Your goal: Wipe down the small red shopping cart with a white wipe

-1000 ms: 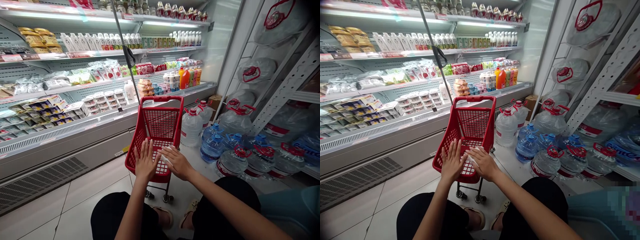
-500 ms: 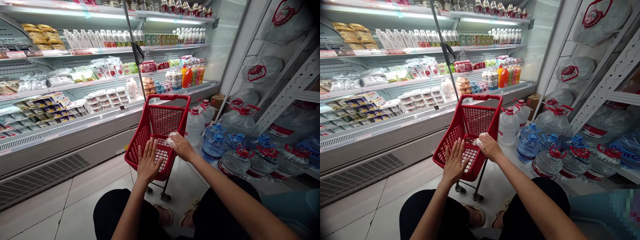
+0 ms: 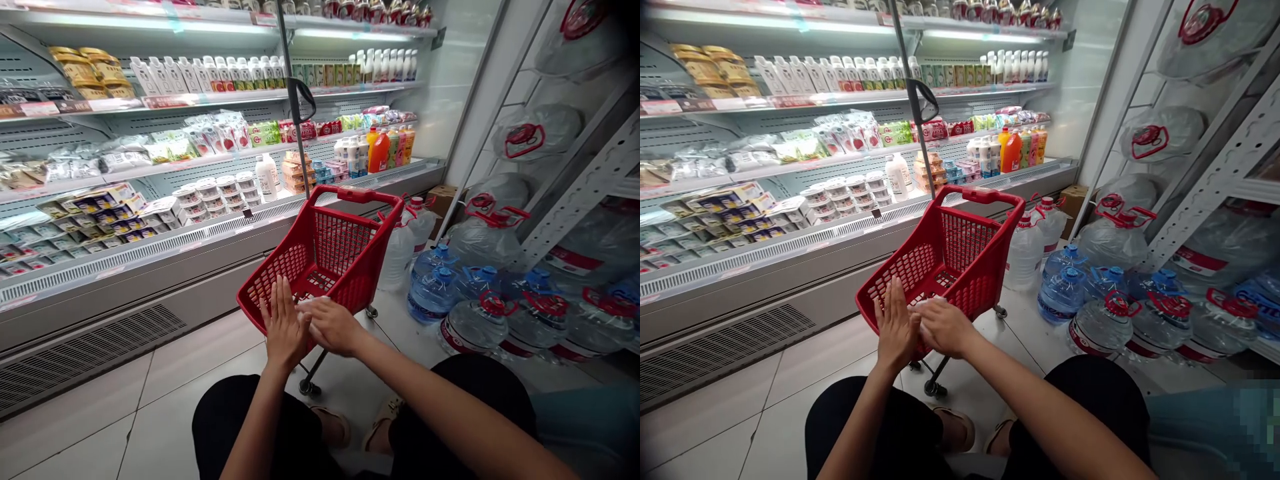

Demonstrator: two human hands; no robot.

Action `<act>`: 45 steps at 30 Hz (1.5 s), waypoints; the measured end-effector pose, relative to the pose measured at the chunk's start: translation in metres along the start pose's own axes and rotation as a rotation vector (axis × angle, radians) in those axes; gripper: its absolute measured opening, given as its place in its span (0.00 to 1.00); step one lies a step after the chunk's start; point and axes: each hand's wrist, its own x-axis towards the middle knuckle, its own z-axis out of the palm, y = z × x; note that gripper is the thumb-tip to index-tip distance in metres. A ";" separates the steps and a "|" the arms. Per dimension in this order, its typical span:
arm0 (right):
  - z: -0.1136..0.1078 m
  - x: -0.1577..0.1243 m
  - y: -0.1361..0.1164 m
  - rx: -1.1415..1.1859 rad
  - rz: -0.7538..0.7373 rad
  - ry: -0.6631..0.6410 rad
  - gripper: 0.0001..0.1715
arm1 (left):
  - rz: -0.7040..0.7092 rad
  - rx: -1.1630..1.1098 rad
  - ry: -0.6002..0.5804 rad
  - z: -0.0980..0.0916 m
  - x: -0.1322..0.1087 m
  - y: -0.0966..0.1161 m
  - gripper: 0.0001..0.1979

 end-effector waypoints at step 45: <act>-0.067 -0.030 0.050 -0.374 0.186 -0.005 0.32 | 0.191 0.047 -0.145 0.027 0.037 0.014 0.37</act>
